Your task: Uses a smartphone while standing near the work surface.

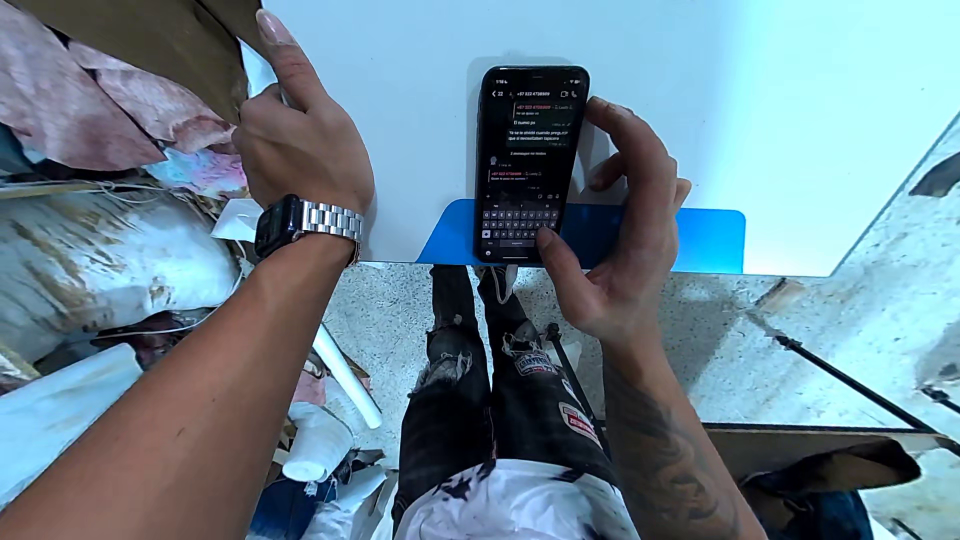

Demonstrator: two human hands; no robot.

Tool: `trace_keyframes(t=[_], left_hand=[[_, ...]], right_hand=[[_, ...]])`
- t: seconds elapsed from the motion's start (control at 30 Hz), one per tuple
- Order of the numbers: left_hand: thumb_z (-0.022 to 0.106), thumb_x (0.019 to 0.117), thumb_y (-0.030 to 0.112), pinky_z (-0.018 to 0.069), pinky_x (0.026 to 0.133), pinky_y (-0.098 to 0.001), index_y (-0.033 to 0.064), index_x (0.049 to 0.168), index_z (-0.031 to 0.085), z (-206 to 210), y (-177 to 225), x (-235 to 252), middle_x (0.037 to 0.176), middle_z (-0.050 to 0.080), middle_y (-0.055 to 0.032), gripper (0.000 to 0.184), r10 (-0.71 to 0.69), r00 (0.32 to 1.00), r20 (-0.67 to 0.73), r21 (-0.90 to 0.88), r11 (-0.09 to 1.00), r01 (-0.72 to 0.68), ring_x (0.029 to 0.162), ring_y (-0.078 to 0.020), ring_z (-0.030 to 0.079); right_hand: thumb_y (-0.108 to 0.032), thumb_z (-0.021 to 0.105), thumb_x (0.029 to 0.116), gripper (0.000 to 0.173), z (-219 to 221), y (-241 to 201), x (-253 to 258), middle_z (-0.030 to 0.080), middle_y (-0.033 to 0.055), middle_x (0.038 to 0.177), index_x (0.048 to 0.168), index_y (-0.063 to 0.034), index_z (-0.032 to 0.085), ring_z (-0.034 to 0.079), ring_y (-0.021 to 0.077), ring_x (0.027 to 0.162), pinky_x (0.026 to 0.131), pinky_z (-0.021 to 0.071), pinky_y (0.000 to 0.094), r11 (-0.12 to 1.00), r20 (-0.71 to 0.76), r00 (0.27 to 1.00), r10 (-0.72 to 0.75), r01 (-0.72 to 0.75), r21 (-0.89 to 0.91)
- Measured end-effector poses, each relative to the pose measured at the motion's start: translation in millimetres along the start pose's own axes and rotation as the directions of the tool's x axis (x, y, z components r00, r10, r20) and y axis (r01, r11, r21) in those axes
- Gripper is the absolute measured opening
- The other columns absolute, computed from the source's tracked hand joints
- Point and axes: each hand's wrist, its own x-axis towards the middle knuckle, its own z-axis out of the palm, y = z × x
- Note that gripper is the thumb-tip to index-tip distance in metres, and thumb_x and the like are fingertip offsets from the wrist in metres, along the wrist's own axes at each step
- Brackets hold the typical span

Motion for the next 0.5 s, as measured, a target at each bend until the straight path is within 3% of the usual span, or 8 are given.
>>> trace_keyframes(t=[0.17,0.3,0.4,0.5], left_hand=[[0.018,0.1066,0.064,0.0510,0.074,-0.0484,0.0132,0.081,0.063,2.1,-0.8,1.2,0.082,0.066,-0.0040,0.072,0.002,1.000,-0.019,-0.009,1.000,-0.002,0.086,-0.0207,0.068],[0.017,0.1060,0.065,0.0509,0.073,-0.0493,0.0137,0.082,0.062,0.1,-0.5,0.7,0.082,0.066,-0.0041,0.072,-0.005,1.000,-0.007,-0.004,1.000,0.005,0.085,-0.0212,0.068],[0.017,0.1061,0.065,0.0508,0.075,-0.0498,0.0127,0.084,0.063,0.4,-0.3,1.4,0.083,0.066,-0.0052,0.073,-0.002,1.000,-0.002,0.003,1.000,0.002,0.087,-0.0219,0.068],[0.016,0.1060,0.065,0.0502,0.075,-0.0489,0.0131,0.083,0.062,0.9,0.1,1.0,0.083,0.065,-0.0048,0.073,-0.007,1.000,-0.002,0.005,1.000,0.007,0.087,-0.0216,0.067]], right_hand=[[-0.047,0.065,0.0847,0.084,4.2,-5.7,2.3,0.055,0.0121,0.147,0.154,-0.0052,0.043,0.056,0.0222,0.107,0.084,0.0354,0.0497,0.996,-0.021,0.999,0.027,-0.028,-0.088],[-0.072,0.067,0.0762,0.102,15.6,-17.7,9.0,0.049,0.0139,0.151,0.154,-0.0095,0.045,0.054,0.0271,0.113,0.086,0.0361,0.0509,0.953,-0.067,0.994,0.083,-0.099,-0.285],[-0.077,0.070,0.0711,0.111,19.3,-21.3,11.2,0.046,0.0137,0.154,0.156,-0.0104,0.042,0.052,0.0284,0.116,0.086,0.0354,0.0513,0.934,-0.075,0.992,0.099,-0.118,-0.337],[-0.074,0.068,0.0742,0.108,18.8,-18.7,9.9,0.046,0.0142,0.155,0.156,-0.0097,0.041,0.052,0.0285,0.116,0.085,0.0355,0.0515,0.940,-0.067,0.994,0.086,-0.104,-0.325]])
